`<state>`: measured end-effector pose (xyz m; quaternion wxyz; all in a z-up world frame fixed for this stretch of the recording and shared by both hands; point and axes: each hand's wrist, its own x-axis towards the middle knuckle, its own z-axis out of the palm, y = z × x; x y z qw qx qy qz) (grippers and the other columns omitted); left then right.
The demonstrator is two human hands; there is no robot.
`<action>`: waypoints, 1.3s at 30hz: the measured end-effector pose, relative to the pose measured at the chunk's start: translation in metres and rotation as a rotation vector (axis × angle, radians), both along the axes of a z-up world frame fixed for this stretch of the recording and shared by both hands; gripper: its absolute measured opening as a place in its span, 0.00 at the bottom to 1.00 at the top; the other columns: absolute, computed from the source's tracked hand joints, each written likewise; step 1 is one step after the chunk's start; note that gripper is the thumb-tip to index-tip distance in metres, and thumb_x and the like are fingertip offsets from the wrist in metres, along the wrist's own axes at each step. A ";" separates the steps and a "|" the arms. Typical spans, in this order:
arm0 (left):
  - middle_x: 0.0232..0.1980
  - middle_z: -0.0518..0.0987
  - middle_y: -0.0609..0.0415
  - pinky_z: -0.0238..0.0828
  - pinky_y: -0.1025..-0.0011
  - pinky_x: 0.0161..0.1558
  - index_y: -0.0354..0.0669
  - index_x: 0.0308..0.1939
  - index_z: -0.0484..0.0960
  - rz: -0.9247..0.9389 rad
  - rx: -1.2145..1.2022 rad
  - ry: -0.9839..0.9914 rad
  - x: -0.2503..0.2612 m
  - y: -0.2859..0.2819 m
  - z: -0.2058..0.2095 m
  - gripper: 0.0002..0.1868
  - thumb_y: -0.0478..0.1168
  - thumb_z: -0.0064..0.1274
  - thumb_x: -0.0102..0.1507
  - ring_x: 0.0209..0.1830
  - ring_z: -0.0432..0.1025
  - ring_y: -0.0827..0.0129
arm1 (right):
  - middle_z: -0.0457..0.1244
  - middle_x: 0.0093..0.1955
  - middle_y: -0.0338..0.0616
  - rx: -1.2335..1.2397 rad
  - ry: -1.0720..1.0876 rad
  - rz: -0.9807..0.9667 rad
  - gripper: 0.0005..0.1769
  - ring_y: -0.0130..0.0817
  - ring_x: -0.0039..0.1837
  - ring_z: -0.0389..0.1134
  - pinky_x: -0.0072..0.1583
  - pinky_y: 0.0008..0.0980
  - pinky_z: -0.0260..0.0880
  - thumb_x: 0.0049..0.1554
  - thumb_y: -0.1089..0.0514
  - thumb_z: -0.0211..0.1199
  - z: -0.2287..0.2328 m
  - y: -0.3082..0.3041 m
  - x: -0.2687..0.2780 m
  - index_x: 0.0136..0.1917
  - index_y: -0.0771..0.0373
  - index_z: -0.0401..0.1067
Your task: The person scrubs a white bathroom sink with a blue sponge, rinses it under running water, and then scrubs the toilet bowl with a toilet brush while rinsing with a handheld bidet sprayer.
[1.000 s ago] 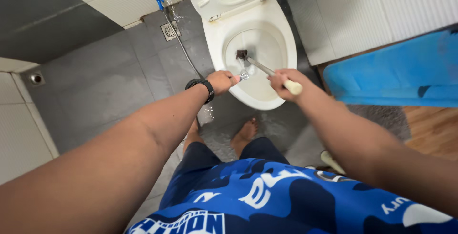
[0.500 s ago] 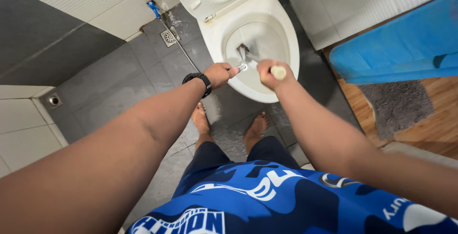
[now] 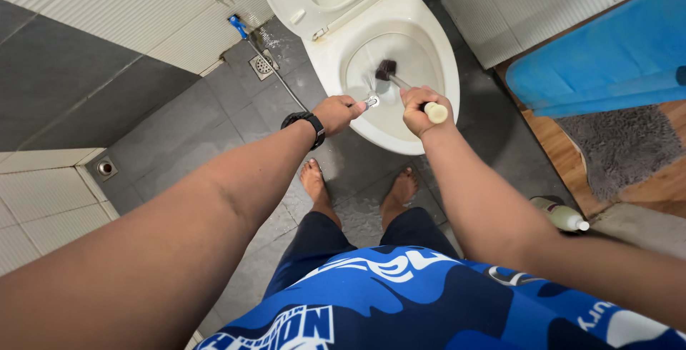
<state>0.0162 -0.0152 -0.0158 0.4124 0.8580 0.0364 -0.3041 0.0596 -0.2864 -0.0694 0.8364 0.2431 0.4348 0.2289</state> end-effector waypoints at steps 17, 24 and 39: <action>0.34 0.81 0.51 0.72 0.66 0.43 0.41 0.49 0.84 -0.051 -0.032 0.053 0.023 0.004 -0.008 0.31 0.65 0.47 0.65 0.35 0.76 0.66 | 0.52 0.31 0.37 -0.157 -0.075 0.124 0.35 0.28 0.28 0.56 0.29 0.24 0.64 0.61 0.70 0.44 0.028 -0.005 0.024 0.80 0.76 0.42; 0.35 0.81 0.51 0.72 0.65 0.43 0.39 0.48 0.82 -0.094 -0.018 0.101 0.023 -0.003 -0.014 0.35 0.69 0.44 0.65 0.36 0.75 0.64 | 0.55 0.37 0.42 -0.379 -0.141 0.546 0.36 0.24 0.30 0.57 0.30 0.19 0.64 0.57 0.71 0.49 0.004 0.013 0.032 0.74 0.85 0.42; 0.48 0.84 0.43 0.70 0.58 0.54 0.43 0.50 0.83 -0.156 0.107 -0.103 0.029 -0.014 -0.016 0.28 0.62 0.44 0.67 0.50 0.77 0.50 | 0.52 0.34 0.41 -0.635 -0.495 0.747 0.18 0.30 0.29 0.56 0.30 0.25 0.61 0.59 0.68 0.47 -0.039 0.011 0.024 0.59 0.64 0.45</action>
